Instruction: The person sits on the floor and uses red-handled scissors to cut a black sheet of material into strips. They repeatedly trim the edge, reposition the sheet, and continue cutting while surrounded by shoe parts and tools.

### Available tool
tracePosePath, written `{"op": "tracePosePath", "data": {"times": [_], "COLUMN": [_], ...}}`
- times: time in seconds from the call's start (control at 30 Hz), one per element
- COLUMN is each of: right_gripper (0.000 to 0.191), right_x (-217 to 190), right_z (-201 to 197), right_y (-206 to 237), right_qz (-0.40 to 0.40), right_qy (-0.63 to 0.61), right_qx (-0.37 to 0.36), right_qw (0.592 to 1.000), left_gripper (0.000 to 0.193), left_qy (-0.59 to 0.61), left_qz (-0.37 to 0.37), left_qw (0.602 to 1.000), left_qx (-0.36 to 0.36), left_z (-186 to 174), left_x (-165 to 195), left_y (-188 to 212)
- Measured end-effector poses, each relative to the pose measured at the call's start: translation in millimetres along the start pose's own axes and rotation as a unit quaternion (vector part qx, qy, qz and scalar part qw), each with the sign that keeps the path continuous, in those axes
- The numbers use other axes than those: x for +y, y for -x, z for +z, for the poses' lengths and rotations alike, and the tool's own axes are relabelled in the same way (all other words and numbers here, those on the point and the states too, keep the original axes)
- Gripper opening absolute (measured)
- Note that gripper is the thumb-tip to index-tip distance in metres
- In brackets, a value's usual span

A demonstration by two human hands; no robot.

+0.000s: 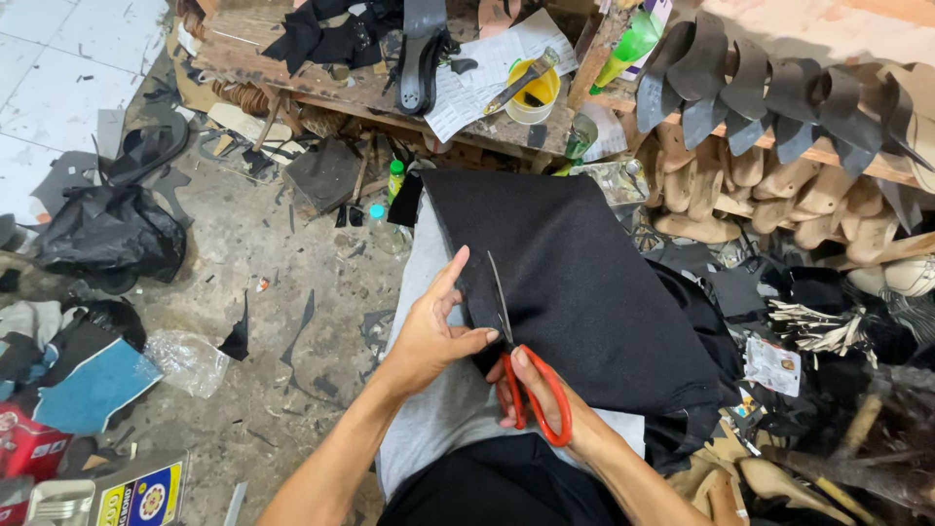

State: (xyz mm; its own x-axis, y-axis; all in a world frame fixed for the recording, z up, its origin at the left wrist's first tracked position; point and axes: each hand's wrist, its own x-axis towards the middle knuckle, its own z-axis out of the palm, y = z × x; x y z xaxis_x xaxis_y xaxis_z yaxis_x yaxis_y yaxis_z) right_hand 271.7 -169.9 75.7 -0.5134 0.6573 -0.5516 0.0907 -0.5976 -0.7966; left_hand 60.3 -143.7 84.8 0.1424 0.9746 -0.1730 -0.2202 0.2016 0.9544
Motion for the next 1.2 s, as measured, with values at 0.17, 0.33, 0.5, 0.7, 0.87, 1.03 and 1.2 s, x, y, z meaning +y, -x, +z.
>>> {"op": "tracePosePath", "data": {"times": [0.17,0.33,0.5,0.7,0.87,1.03,1.2], "right_gripper": [0.071,0.071,0.067,0.065,0.068,0.067,0.067], "right_x": [1,3,1,-19,-27,-20,-19], "right_z": [7,9,4,5,8,4,0], "right_y": [5,7,13,-2,-26,-27,-23], "right_qz": [-0.048,-0.017,-0.007,-0.008,-0.013,0.001,0.011], "right_qy": [0.005,0.001,-0.006,-0.019,-0.021,-0.017,-0.028], "right_qx": [0.009,0.039,0.032,0.016,0.016,0.022,0.027], "right_qw": [0.999,0.999,0.999,1.000,1.000,1.000,0.999], "left_gripper": [0.107,0.109,0.098,0.101,0.104,0.103,0.098], "left_qy": [0.014,-0.008,0.005,0.004,0.028,0.032,0.042], "left_qz": [0.007,0.006,0.063,0.083,0.052,0.054,0.013], "left_qw": [1.000,1.000,0.998,0.996,0.997,0.997,0.998], "left_qx": [0.003,0.009,0.024,0.027,0.040,0.049,0.040], "left_z": [-1,-6,-27,-30,-21,-24,-41], "left_x": [5,-4,-12,-10,-1,3,10], "left_y": [1,-1,-35,-47,-38,-38,-64]}}
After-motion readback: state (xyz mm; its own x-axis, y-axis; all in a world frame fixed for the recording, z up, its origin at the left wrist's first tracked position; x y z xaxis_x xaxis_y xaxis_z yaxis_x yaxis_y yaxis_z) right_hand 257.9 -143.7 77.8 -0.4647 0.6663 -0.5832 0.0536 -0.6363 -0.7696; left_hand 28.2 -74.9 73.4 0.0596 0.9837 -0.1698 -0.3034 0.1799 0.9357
